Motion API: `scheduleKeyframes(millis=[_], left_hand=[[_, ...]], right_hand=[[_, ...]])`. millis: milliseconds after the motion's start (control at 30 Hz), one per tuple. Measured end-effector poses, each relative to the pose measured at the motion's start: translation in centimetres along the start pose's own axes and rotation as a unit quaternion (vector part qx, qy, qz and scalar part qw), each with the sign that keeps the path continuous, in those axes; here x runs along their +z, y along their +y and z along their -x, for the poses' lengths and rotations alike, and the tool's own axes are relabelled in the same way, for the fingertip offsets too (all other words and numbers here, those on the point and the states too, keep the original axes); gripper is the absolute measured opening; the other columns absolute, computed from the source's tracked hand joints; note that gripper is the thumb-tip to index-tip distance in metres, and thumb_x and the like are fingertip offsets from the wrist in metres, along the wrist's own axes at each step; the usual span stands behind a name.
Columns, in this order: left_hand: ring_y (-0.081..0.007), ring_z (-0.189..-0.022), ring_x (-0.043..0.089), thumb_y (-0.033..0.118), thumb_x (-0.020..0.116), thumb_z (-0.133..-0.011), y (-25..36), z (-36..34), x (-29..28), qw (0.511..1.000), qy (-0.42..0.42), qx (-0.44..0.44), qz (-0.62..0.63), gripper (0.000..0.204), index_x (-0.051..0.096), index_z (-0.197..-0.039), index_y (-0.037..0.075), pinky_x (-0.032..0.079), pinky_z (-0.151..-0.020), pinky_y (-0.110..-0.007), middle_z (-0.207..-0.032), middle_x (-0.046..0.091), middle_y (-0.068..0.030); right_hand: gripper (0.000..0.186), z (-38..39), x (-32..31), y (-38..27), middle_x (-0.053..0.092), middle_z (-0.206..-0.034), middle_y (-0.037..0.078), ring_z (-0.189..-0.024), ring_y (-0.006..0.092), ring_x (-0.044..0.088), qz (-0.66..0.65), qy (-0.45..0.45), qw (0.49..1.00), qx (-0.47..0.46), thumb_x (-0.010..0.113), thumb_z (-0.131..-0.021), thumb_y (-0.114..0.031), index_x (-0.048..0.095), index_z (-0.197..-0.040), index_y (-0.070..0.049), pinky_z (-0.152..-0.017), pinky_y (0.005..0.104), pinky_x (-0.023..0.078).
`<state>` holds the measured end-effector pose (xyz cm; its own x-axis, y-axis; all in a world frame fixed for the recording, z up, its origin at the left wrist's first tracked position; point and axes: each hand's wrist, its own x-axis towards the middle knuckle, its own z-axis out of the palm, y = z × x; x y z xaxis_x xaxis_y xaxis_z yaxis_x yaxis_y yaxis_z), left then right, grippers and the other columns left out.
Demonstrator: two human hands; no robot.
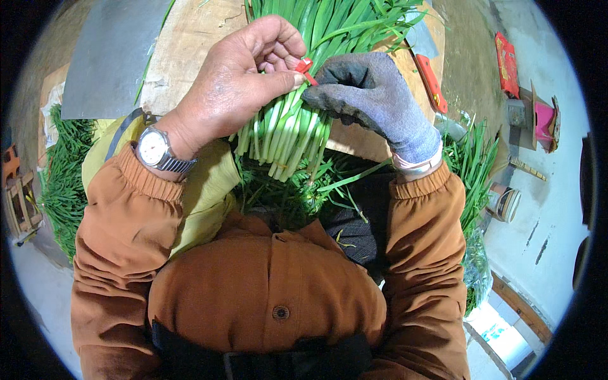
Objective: The person gathers green onions, aligns them into bundles, and secures each bundle with a red rubber band. The person uses a knife to trim the ends of the green onions and places the finished bundles on the table.
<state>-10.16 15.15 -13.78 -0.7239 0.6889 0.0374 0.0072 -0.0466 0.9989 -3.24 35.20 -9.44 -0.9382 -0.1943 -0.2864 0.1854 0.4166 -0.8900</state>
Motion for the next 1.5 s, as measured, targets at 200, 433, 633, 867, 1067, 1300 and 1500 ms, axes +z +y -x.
scheduleKeyframes(millis=[200, 433, 633, 867, 1067, 1300, 1500], left_hand=[[-0.0014, -0.078, 0.05, 0.004, 0.069, -0.086, 0.1, 0.2, 0.2, 1.0, 0.01, 0.011, 0.008, 0.018, 0.059, -0.101, 0.004, 0.044, -0.072, -0.017, -0.089, 0.06, 0.0031], [-0.0026, -0.077, 0.05, 0.004, 0.065, -0.087, 0.0, 0.4, 0.7, 0.999, 0.021, 0.046, -0.02, 0.016, 0.058, -0.101, 0.003, 0.045, -0.072, -0.019, -0.088, 0.059, 0.0031], [-0.0081, -0.088, 0.056, 0.004, 0.058, -0.089, 0.4, 0.5, 0.4, 0.997, -0.025, 0.04, -0.064, 0.021, 0.055, -0.109, 0.001, 0.045, -0.081, -0.023, -0.097, 0.059, -0.0008], [-0.0103, -0.092, 0.061, 0.005, 0.052, -0.098, 0.9, 0.3, 0.4, 0.993, -0.039, 0.058, -0.097, 0.012, 0.058, -0.108, -0.001, 0.05, -0.084, -0.027, -0.094, 0.063, -0.0041], [-0.0133, -0.076, 0.061, 0.001, 0.054, -0.088, 1.1, 0.3, 0.3, 0.989, -0.023, 0.073, -0.125, 0.013, 0.06, -0.1, 0.001, 0.051, -0.074, -0.029, -0.081, 0.062, -0.0052], [-0.0126, -0.073, 0.057, 0.009, 0.062, -0.09, 1.9, 0.3, 0.2, 0.986, -0.03, 0.075, -0.146, 0.01, 0.061, -0.096, 0.002, 0.049, -0.071, -0.029, -0.078, 0.06, -0.0042], [-0.0114, -0.076, 0.057, 0.012, 0.064, -0.093, 2.5, 0.5, 0.4, 0.981, -0.029, 0.058, -0.181, 0.012, 0.063, -0.093, 0.0, 0.049, -0.072, -0.029, -0.079, 0.061, -0.0042]], right_hand=[[0.031, 0.0, 0.1, 0.1, 0.061, -0.065, 0.012, -0.06, 0.0133, 0.051, 0.011, 0.021, 1.0, 0.003, 0.071, -0.084, -0.027, 0.069, -0.089, 0.004, -0.058, 0.0325, 0.045], [0.032, 0.0, 0.3, 0.9, 0.062, -0.067, 0.015, -0.06, 0.0184, 0.057, 0.016, 0.038, 0.999, -0.014, 0.069, -0.085, -0.029, 0.069, -0.089, 0.003, -0.06, 0.0335, 0.047], [0.03, 0.2, 0.4, 0.5, 0.061, -0.066, 0.015, -0.06, 0.0201, 0.058, 0.039, 0.047, 0.998, -0.007, 0.069, -0.085, -0.028, 0.068, -0.086, 0.002, -0.059, 0.0351, 0.047], [0.028, 0.9, 1.3, -0.7, 0.058, -0.065, 0.011, -0.058, 0.0181, 0.055, 0.17, 0.117, 0.978, -0.042, 0.072, -0.086, -0.025, 0.065, -0.082, 0.001, -0.055, 0.0347, 0.042], [0.031, 1.0, 1.7, -1.0, 0.052, -0.062, 0.017, -0.054, 0.0266, 0.05, 0.263, 0.146, 0.946, -0.121, 0.073, -0.087, -0.026, 0.061, -0.079, 0.002, -0.054, 0.0379, 0.04], [0.029, 1.5, 1.4, -1.5, 0.054, -0.064, 0.017, -0.056, 0.0305, 0.052, 0.276, 0.138, 0.945, -0.107, 0.072, -0.088, -0.026, 0.061, -0.081, 0.0, -0.055, 0.0391, 0.042], [0.031, 1.5, 1.1, -1.6, 0.063, -0.082, 0.021, -0.081, 0.0411, 0.062, 0.307, 0.099, 0.942, -0.092, 0.059, -0.093, -0.034, 0.062, -0.09, -0.003, -0.071, 0.0495, 0.049]])
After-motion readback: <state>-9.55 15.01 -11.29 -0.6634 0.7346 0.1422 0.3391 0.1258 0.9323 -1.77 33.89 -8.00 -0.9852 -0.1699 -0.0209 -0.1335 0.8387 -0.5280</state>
